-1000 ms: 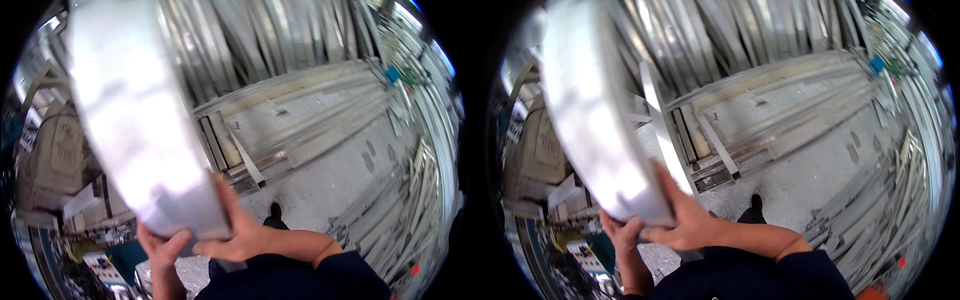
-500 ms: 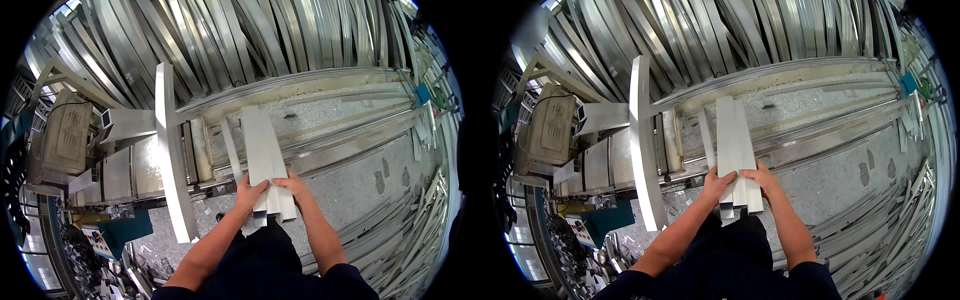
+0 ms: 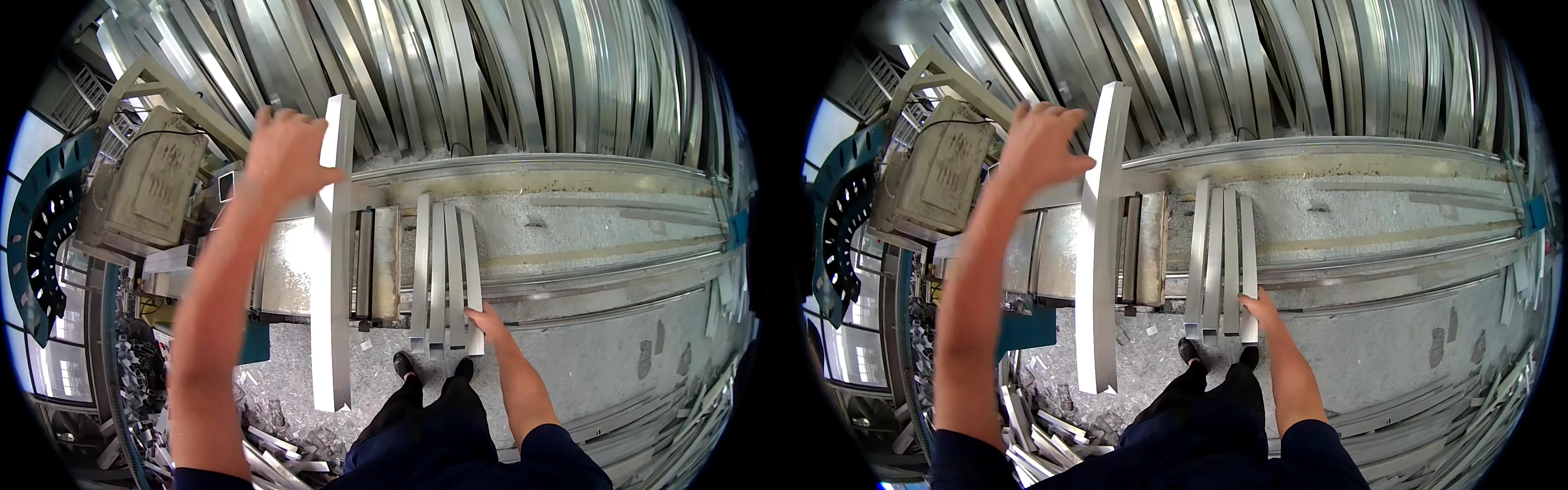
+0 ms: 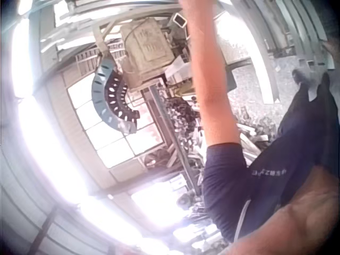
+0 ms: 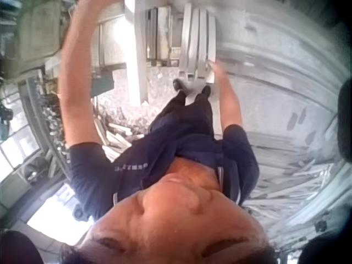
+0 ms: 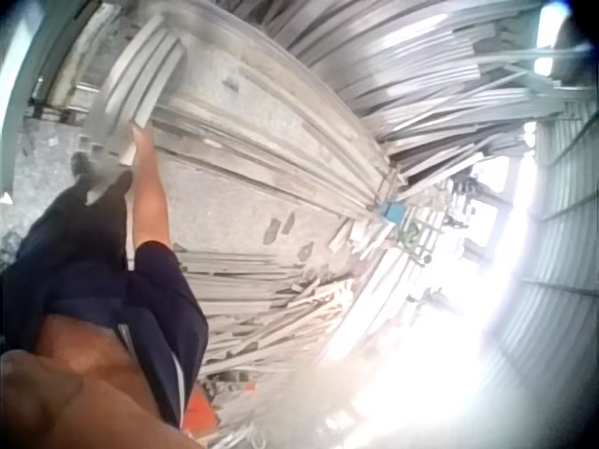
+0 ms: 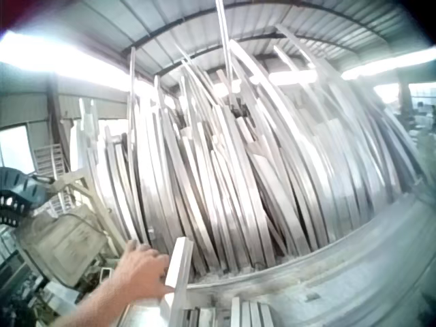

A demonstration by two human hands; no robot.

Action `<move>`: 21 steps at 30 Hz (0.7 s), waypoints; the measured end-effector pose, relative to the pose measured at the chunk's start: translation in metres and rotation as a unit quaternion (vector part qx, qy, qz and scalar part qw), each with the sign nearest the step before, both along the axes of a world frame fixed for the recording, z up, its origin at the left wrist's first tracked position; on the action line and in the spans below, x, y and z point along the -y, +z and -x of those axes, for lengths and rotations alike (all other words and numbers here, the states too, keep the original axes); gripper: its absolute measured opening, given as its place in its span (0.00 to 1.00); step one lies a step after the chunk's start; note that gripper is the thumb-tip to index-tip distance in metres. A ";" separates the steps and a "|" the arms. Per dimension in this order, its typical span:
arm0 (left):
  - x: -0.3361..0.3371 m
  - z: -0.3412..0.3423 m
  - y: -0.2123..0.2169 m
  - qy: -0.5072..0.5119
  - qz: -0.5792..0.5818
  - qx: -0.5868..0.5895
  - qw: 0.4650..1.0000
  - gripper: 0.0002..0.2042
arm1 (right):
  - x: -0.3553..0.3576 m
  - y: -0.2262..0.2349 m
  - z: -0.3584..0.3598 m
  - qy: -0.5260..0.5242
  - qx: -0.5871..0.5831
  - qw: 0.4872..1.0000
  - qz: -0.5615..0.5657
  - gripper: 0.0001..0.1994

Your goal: The person operates a metal cutting saw to cut long aluminum profiles into shorter pieces. They measure and position the profiles, activate the saw, and then stack the cut pieces on the floor.

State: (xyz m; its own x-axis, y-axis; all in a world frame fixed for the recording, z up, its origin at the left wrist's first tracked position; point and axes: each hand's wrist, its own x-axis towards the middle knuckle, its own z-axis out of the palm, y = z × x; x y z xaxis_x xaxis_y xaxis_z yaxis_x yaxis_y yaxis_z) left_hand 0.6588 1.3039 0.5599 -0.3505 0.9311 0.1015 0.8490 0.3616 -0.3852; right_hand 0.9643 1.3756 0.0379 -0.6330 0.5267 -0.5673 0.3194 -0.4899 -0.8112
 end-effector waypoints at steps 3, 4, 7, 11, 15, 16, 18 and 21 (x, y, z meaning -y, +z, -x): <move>0.037 0.066 0.012 0.271 0.202 0.163 0.927 0.27 | 0.008 0.032 0.012 -0.032 0.050 0.975 -0.215 0.27; 0.035 0.065 0.012 0.263 0.240 0.138 0.924 0.27 | 0.005 0.034 0.015 -0.067 0.091 0.914 -0.390 0.26; 0.052 0.073 0.001 0.247 0.317 0.080 0.912 0.25 | 0.025 0.120 0.038 -0.081 0.003 0.929 -0.361 0.22; 0.059 0.066 -0.001 0.203 0.289 0.074 0.932 0.23 | 0.103 0.215 0.048 0.115 -0.197 0.970 -0.086 0.29; 0.071 0.061 -0.017 0.114 0.270 -0.082 0.953 0.24 | 0.178 0.292 0.087 0.200 -0.249 0.944 0.078 0.51; 0.066 0.063 -0.019 0.125 0.299 -0.072 0.943 0.25 | 0.181 0.303 0.100 0.193 -0.205 0.955 0.096 0.55; 0.069 0.062 -0.014 0.157 0.358 -0.052 0.919 0.28 | 0.189 0.309 0.118 0.184 -0.177 0.965 0.061 0.59; 0.091 0.043 0.030 0.133 0.254 0.001 0.958 0.28 | 0.207 0.277 0.143 0.169 -0.163 0.972 0.021 0.60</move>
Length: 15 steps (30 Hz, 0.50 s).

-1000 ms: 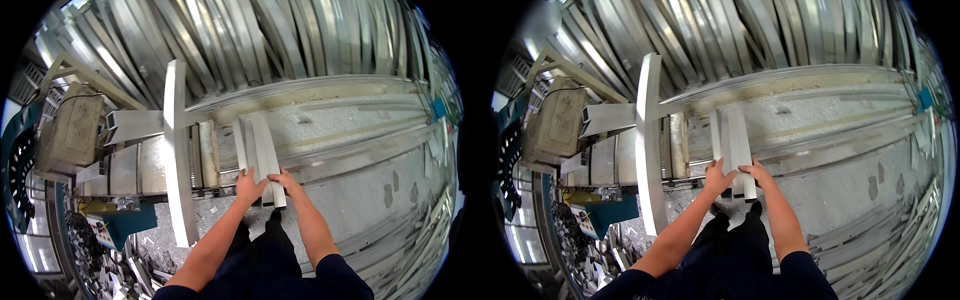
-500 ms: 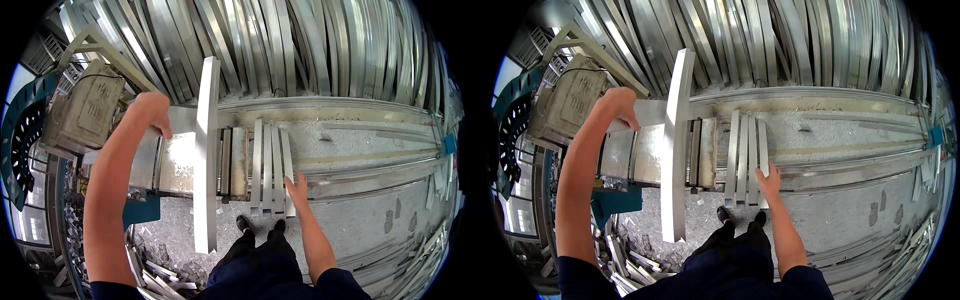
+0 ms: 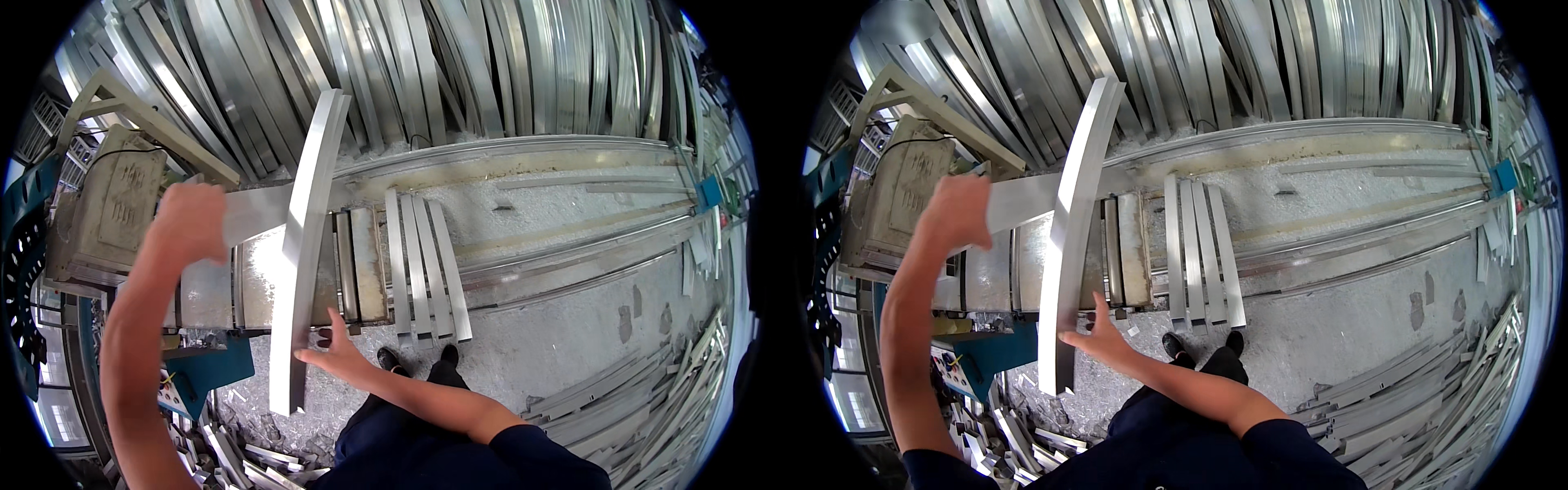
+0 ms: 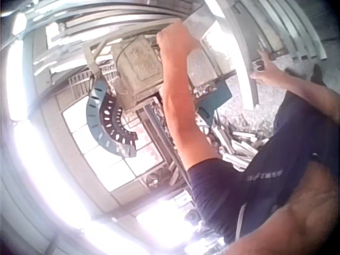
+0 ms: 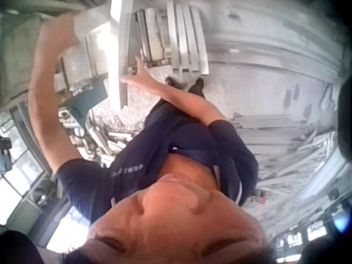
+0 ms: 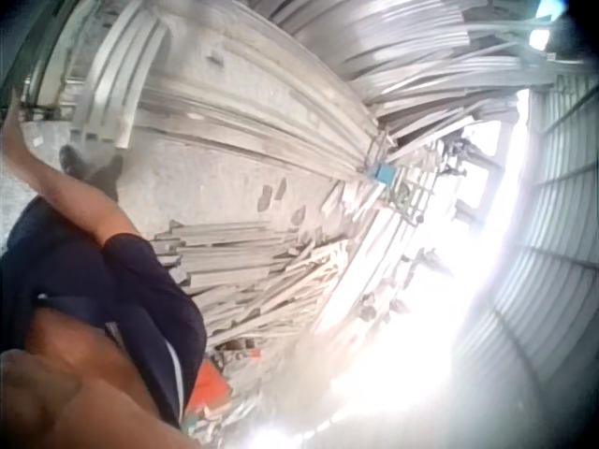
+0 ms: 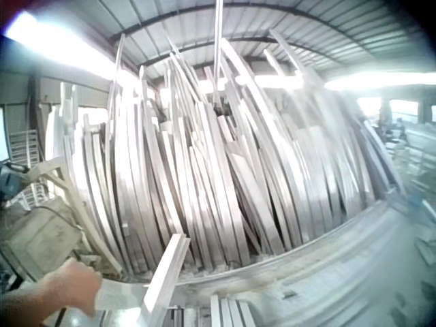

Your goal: The person operates a metal cutting saw to cut long aluminum profiles into shorter pieces. They measure and position the profiles, activate the saw, and then stack the cut pieces on the floor.

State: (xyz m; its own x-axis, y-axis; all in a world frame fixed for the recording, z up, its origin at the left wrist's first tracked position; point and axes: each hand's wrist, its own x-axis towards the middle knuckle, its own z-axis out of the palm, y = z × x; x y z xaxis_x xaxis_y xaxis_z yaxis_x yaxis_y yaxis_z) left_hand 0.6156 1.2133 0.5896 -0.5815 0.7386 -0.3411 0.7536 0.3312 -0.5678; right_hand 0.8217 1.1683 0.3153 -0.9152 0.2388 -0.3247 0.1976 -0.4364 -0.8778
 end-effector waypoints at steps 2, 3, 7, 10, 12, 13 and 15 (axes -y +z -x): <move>0.022 -0.019 0.020 0.021 -0.069 0.029 0.997 0.24 | 0.010 -0.009 0.017 -0.023 -0.011 0.999 0.027 0.61; 0.039 -0.024 0.016 0.062 -0.091 0.048 0.993 0.27 | 0.012 -0.011 0.019 -0.028 -0.006 0.997 0.071 0.61; 0.134 -0.061 -0.038 0.252 -0.221 0.145 0.931 0.33 | 0.015 0.018 0.034 -0.042 -0.042 0.983 0.173 0.60; 0.206 -0.084 -0.103 0.379 -0.397 0.331 0.768 0.31 | 0.033 0.012 0.039 -0.087 -0.066 0.979 0.173 0.56; 0.239 -0.091 -0.151 0.356 -0.425 0.373 0.744 0.35 | 0.046 -0.002 0.040 -0.133 -0.071 0.971 0.185 0.48; 0.252 -0.090 -0.176 0.334 -0.462 0.403 0.716 0.37 | 0.047 -0.009 0.039 -0.152 -0.052 0.969 0.189 0.47; 0.248 -0.098 -0.178 0.334 -0.492 0.421 0.685 0.39 | 0.046 -0.021 0.029 -0.146 -0.054 0.966 0.205 0.39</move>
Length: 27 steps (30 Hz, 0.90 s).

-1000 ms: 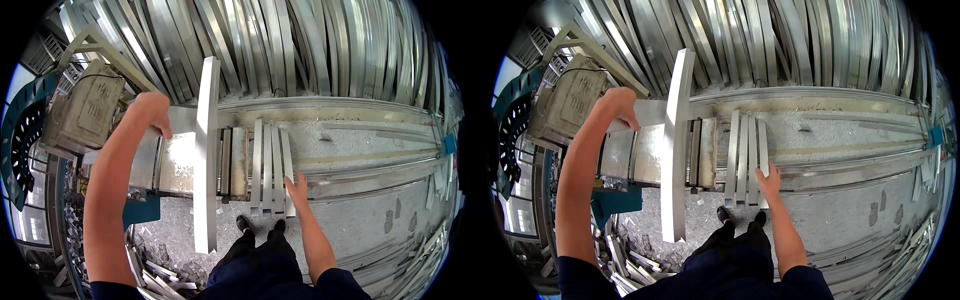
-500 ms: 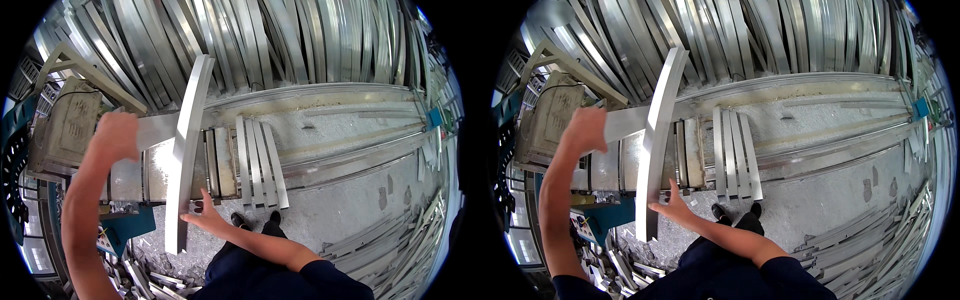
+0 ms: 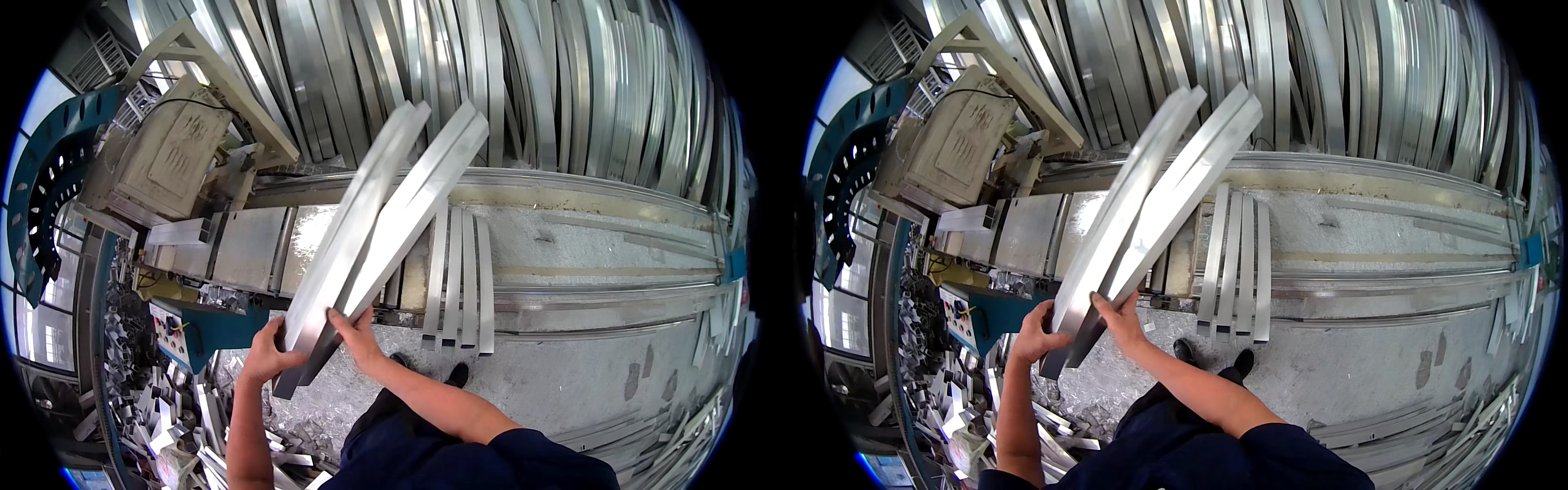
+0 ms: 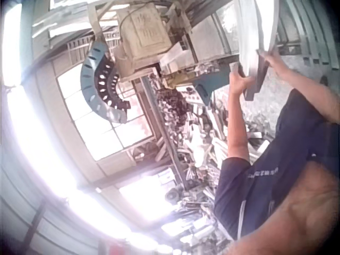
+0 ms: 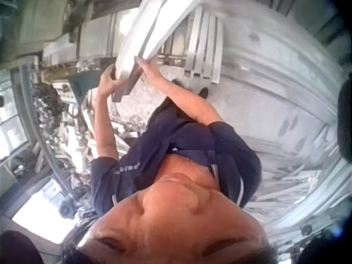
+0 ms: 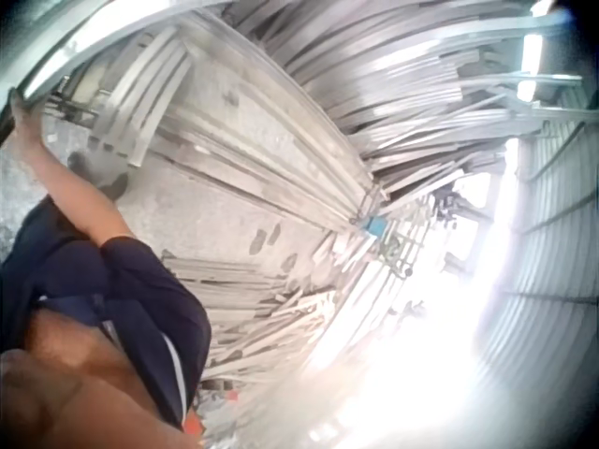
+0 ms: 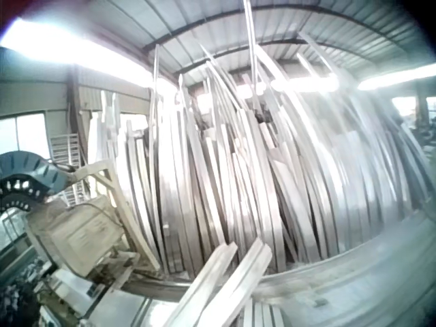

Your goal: The person operates a metal cutting saw to cut long aluminum profiles into shorter pieces. They measure and position the profiles, activate the saw, and then stack the cut pieces on the floor.

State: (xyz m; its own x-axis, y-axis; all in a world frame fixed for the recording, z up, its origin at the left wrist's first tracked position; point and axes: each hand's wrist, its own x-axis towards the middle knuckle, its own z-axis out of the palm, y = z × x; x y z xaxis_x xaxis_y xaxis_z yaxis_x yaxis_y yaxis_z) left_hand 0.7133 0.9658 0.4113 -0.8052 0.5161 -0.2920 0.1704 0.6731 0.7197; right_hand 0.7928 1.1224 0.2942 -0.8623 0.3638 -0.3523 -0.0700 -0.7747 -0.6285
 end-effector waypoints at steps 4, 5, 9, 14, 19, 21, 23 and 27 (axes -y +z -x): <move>0.001 -0.007 0.001 -0.010 -0.031 0.065 0.997 0.42 | 0.012 -0.004 -0.018 -0.024 -0.065 0.996 0.048 0.34; 0.006 -0.007 -0.005 -0.004 -0.075 0.121 0.990 0.41 | 0.014 -0.006 -0.024 -0.025 -0.073 0.996 0.037 0.34; 0.026 -0.021 -0.028 -0.008 -0.170 0.258 0.951 0.38 | 0.020 -0.008 -0.033 -0.087 -0.134 0.986 0.044 0.36; 0.005 -0.047 -0.051 -0.006 -0.236 0.303 0.923 0.35 | -0.010 0.015 -0.057 -0.082 -0.013 0.994 -0.072 0.32; -0.037 -0.088 -0.063 -0.028 -0.269 0.282 0.921 0.30 | -0.036 0.022 -0.096 -0.137 -0.071 0.986 -0.061 0.29; -0.057 -0.113 -0.061 -0.030 -0.272 0.304 0.913 0.29 | -0.052 0.019 -0.118 -0.157 -0.080 0.981 -0.077 0.30; -0.076 -0.137 -0.069 -0.037 -0.274 0.317 0.907 0.29 | -0.073 0.019 -0.146 -0.151 -0.047 0.983 -0.096 0.33; -0.133 -0.186 -0.089 -0.065 -0.283 0.318 0.903 0.30 | -0.131 0.022 -0.207 -0.149 0.024 0.982 -0.113 0.44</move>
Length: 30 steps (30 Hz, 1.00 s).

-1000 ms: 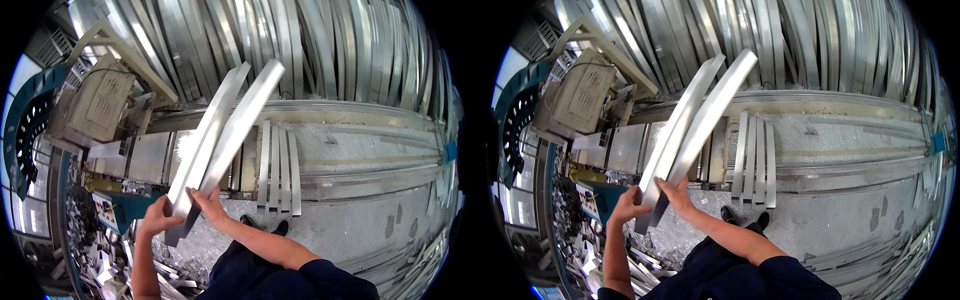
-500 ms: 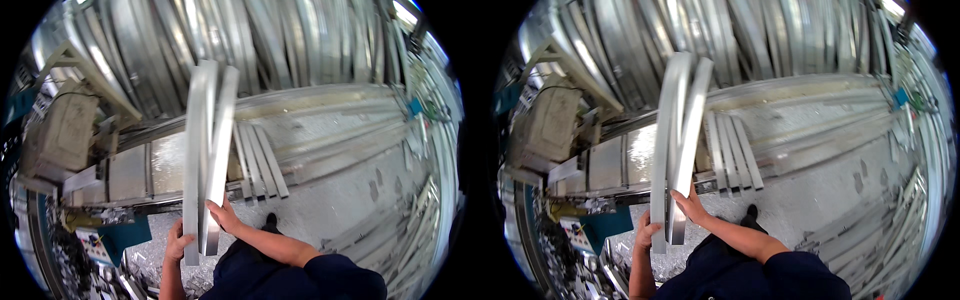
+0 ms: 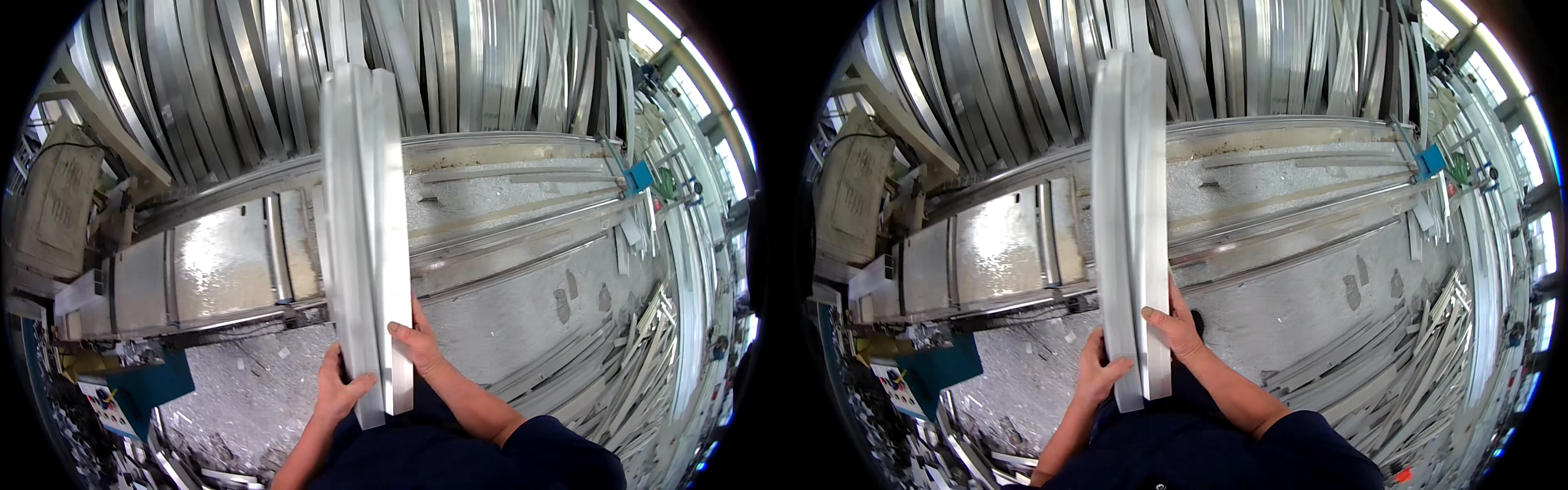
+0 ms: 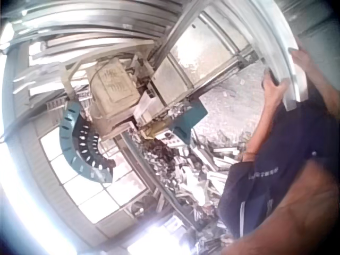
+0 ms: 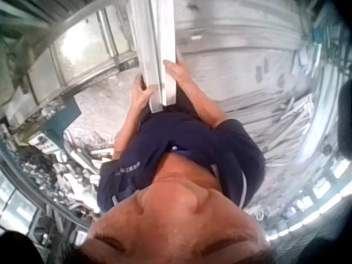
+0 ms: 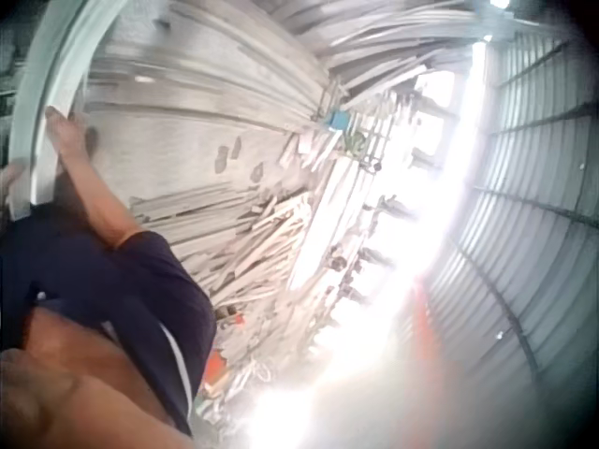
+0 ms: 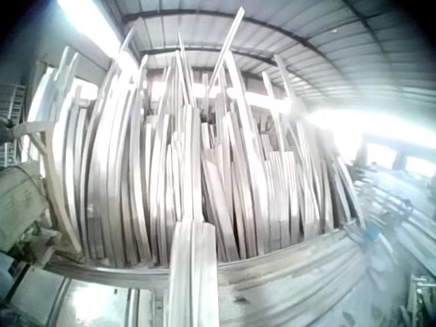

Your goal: The person operates a metal cutting saw to cut long aluminum profiles into shorter pieces. They measure and position the profiles, activate the saw, and then stack the cut pieces on the floor.

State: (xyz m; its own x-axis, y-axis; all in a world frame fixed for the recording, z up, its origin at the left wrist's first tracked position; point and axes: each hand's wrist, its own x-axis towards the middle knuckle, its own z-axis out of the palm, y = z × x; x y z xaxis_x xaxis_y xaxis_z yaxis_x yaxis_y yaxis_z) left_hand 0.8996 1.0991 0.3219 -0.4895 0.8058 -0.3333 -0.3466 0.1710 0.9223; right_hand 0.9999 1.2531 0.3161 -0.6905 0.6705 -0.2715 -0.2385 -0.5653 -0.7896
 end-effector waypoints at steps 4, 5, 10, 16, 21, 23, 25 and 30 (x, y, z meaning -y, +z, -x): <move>-0.080 -0.059 -0.024 0.000 0.033 0.031 0.999 0.28 | -0.081 -0.015 -0.052 0.033 0.048 0.996 -0.067 0.45; -0.093 -0.074 -0.035 0.009 0.039 0.057 0.998 0.27 | -0.097 -0.024 -0.064 0.041 0.047 0.996 -0.059 0.44; -0.143 -0.135 -0.099 0.036 0.131 0.120 0.983 0.29 | -0.155 -0.087 -0.114 0.088 0.095 0.990 -0.048 0.41; -0.150 -0.164 -0.146 -0.048 0.308 -0.103 0.944 0.38 | -0.156 -0.165 -0.154 0.109 0.150 0.982 -0.028 0.43; -0.150 -0.168 -0.182 -0.025 0.236 0.012 0.971 0.46 | -0.149 -0.178 -0.176 0.126 0.143 0.982 0.004 0.44; -0.158 -0.172 -0.170 -0.030 0.279 -0.067 0.957 0.47 | -0.153 -0.179 -0.181 0.131 0.152 0.980 0.005 0.44; -0.172 -0.170 -0.144 -0.023 0.323 -0.186 0.928 0.54 | -0.166 -0.181 -0.176 0.144 0.145 0.979 -0.021 0.44; -0.153 -0.150 -0.152 -0.016 0.307 0.098 0.947 0.47 | -0.175 -0.180 -0.174 0.168 0.152 0.973 0.044 0.46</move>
